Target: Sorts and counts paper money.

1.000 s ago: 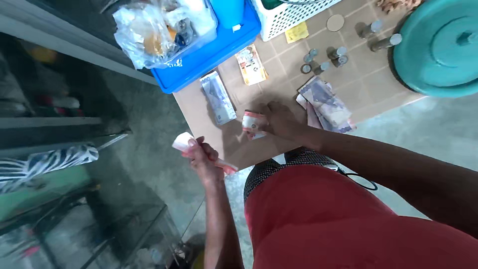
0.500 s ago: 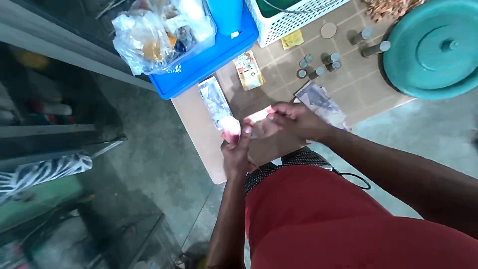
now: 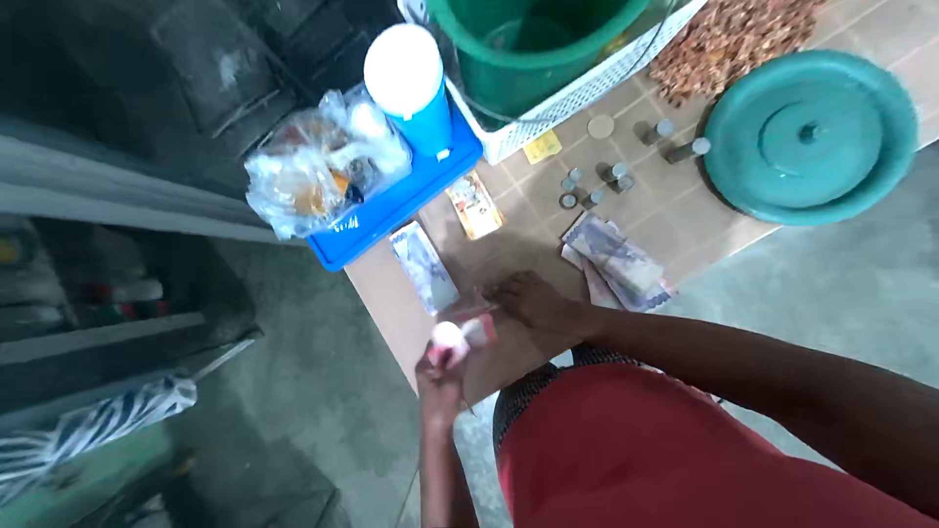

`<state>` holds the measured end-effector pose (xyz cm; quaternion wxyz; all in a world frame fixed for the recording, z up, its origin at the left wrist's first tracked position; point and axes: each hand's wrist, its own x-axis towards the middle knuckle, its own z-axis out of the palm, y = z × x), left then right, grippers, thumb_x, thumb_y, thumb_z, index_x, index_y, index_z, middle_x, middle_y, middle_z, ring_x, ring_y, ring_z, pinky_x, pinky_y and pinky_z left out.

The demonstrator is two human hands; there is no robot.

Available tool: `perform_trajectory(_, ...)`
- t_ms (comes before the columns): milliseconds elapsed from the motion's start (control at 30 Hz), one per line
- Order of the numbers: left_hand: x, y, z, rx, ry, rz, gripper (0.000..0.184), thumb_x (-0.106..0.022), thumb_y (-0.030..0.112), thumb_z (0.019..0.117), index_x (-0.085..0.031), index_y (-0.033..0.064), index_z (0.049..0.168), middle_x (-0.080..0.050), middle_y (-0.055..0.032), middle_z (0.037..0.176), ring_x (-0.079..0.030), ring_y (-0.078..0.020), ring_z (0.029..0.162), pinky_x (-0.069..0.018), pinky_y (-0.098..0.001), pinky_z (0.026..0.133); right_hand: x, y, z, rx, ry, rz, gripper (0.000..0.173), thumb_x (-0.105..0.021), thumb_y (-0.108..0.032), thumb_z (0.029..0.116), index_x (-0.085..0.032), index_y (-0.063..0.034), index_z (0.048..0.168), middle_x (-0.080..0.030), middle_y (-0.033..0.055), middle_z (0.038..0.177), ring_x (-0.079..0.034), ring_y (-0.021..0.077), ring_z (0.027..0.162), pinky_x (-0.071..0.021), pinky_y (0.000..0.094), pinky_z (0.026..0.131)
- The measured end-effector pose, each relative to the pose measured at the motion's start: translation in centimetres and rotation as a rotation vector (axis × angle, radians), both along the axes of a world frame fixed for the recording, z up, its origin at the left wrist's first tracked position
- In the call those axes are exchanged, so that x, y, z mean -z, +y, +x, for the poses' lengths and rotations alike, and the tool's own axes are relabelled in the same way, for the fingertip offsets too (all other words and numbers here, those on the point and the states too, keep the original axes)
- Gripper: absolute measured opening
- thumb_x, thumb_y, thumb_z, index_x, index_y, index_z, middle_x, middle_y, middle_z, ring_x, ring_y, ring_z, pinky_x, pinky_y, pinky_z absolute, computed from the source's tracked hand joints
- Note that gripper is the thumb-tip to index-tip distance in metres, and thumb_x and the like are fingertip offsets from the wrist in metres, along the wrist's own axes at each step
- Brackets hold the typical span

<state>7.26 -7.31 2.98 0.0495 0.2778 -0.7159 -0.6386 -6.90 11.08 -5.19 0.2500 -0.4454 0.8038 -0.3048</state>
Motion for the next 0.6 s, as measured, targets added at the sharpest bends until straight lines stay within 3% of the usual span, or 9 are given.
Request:
perform_trajectory(33,0.4,0.5,-0.5,0.128,0.037,-0.04,0.026,-0.07,-0.004,0.0841,-0.067,-0.0111,0.109,-0.07,-0.011,0.119,-0.066,-0.0105,0.111,-0.0542,-0.0287,0.099,-1.4,0.4,-0.8,-0.023,-0.123,-0.013,0.027,-0.054,-0.01,0.1032,-0.069,0.0056,0.12,-0.067,0.0274,0.121,-0.06,0.0475,0.119,-0.0445,0.0624,0.102)
perform_trajectory(67,0.5,1.1,-1.5,0.24,0.054,-0.075,0.027,-0.071,-0.005,0.0844,-0.068,-0.0142,0.109,-0.062,-0.021,0.134,-0.061,-0.0208,0.125,-0.0498,-0.0348,0.107,-2.9,1.0,-1.5,-0.047,-0.213,-0.045,0.024,-0.056,-0.01,0.1014,-0.07,0.0075,0.112,-0.067,0.0288,0.116,-0.061,0.0477,0.116,-0.0454,0.0612,0.1)
perform_trajectory(133,0.2,2.5,-3.8,0.406,0.042,-0.131,0.028,-0.071,-0.003,0.084,-0.07,-0.0119,0.111,-0.055,-0.0255,0.143,-0.059,-0.0246,0.129,-0.049,-0.0353,0.108,-5.4,2.4,-2.9,-0.04,-0.301,-0.137,0.019,-0.063,-0.007,0.0965,-0.071,0.0096,0.1,-0.067,0.0286,0.107,-0.063,0.0462,0.108,-0.0492,0.0588,0.096)
perform_trajectory(233,-0.4,5.0,-6.7,0.384,0.07,-0.119,0.026,-0.069,-0.005,0.0817,-0.071,-0.0118,0.107,-0.068,-0.0201,0.123,-0.066,-0.0133,0.113,-0.0519,-0.0263,0.101,-7.2,4.6,-5.3,0.164,-0.432,-0.194,0.03,-0.067,-0.02,0.0953,-0.069,0.0098,0.093,-0.067,0.0226,0.092,-0.066,0.0331,0.09,-0.0543,0.0487,0.082)
perform_trajectory(333,-0.3,7.3,-8.9,0.166,0.168,-0.17,0.018,-0.067,0.0,0.0869,-0.073,-0.0069,0.103,-0.074,-0.0082,0.109,-0.067,-0.0023,0.106,-0.0533,-0.0207,0.098,-6.5,6.7,-8.3,0.339,-0.802,-0.37,0.024,-0.067,-0.026,0.098,-0.071,-0.0025,0.101,-0.07,-0.0013,0.085,-0.065,0.0012,0.078,-0.0558,0.0223,0.075)
perform_trajectory(367,-0.2,7.8,-9.5,0.097,0.207,-0.183,0.016,-0.066,0.004,0.0906,-0.074,-0.0022,0.104,-0.074,-0.0033,0.113,-0.065,-0.0006,0.109,-0.0533,-0.0207,0.098,-6.1,7.2,-9.0,0.384,-0.947,-0.453,0.019,-0.063,-0.021,0.1003,-0.072,-0.005,0.104,-0.071,-0.0055,0.087,-0.066,-0.0006,0.08,-0.0567,0.0212,0.077)
perform_trajectory(433,0.2,8.6,-10.3,0.029,0.254,-0.217,0.013,-0.065,0.011,0.0959,-0.074,0.0076,0.104,-0.072,0.0047,0.118,-0.063,-0.0001,0.116,-0.0528,-0.0219,0.101,-5.9,7.7,-10.0,0.549,-1.241,-0.532,0.018,-0.055,-0.013,0.1029,-0.07,-0.0045,0.11,-0.075,-0.0019,0.095,-0.072,0.0088,0.088,-0.0619,0.0316,0.085)
perform_trajectory(500,0.1,9.2,-10.5,0.125,0.239,-0.192,0.012,-0.063,0.017,0.0996,-0.073,0.0107,0.099,-0.072,0.0064,0.117,-0.062,-0.0001,0.117,-0.0517,-0.0217,0.102,-6.3,7.7,-11.1,0.755,-1.425,-0.548,0.018,-0.049,-0.009,0.1051,-0.065,-0.0062,0.113,-0.074,0.0001,0.096,-0.073,0.0135,0.087,-0.0625,0.0357,0.085)
perform_trajectory(600,-0.2,10.8,-10.5,0.382,0.142,-0.014,0.021,-0.063,0.014,0.0983,-0.072,-0.0056,0.096,-0.071,-0.0127,0.114,-0.064,-0.0113,0.118,-0.05,-0.027,0.106,-6.5,7.4,-12.6,0.866,-1.36,-0.546,0.02,-0.048,-0.009,0.1056,-0.066,-0.0103,0.113,-0.073,-0.0047,0.091,-0.069,0.0057,0.08,-0.0601,0.0271,0.077)
